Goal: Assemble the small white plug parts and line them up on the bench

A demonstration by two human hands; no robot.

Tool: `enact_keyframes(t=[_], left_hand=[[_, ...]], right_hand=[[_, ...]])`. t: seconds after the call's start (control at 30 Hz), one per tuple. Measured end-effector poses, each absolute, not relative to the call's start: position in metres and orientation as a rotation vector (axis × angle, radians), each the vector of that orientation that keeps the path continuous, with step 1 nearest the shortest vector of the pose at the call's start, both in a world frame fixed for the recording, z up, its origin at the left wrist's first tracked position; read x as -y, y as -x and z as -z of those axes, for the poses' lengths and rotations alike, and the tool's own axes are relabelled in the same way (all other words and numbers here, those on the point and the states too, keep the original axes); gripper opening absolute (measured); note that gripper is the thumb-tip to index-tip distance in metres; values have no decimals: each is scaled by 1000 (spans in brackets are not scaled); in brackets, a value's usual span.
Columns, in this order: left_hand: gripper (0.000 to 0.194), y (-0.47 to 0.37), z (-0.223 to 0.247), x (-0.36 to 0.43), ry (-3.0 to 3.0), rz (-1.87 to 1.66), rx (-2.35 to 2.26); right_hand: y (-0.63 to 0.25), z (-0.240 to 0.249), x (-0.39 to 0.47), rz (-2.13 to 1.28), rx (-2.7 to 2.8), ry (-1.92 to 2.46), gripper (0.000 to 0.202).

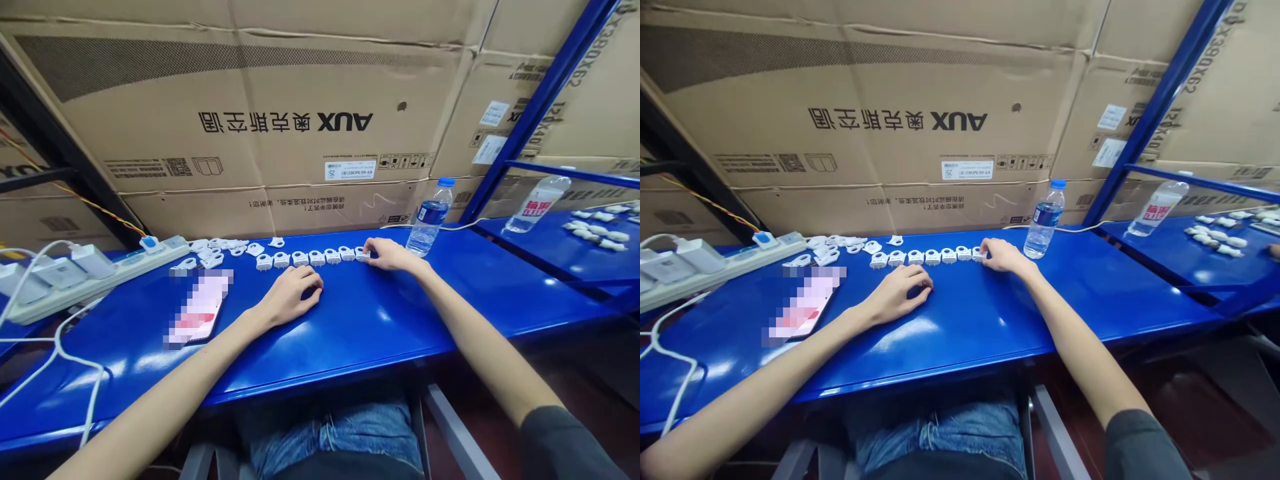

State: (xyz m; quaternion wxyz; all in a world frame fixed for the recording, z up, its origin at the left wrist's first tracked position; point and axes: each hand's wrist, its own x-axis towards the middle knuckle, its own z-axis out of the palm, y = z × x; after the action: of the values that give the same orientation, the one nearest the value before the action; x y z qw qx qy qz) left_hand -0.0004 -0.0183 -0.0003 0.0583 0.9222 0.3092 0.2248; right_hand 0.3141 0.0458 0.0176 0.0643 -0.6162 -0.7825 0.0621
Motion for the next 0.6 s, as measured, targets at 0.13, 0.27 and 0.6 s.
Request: enact_keyframes(t=[0.13, 0.27, 0.6], left_hand=[[14, -2, 2, 18, -2676, -934, -955], [14, -6, -2, 17, -2506, -1263, -988], [14, -5, 1, 12, -2371, -1521, -1115]], right_hand=[[-310, -22, -39, -92, 2323, 1801, 18], [-301, -26, -30, 13, 2222, 1692, 13], [-244, -1, -11, -83, 2099, 988, 14]])
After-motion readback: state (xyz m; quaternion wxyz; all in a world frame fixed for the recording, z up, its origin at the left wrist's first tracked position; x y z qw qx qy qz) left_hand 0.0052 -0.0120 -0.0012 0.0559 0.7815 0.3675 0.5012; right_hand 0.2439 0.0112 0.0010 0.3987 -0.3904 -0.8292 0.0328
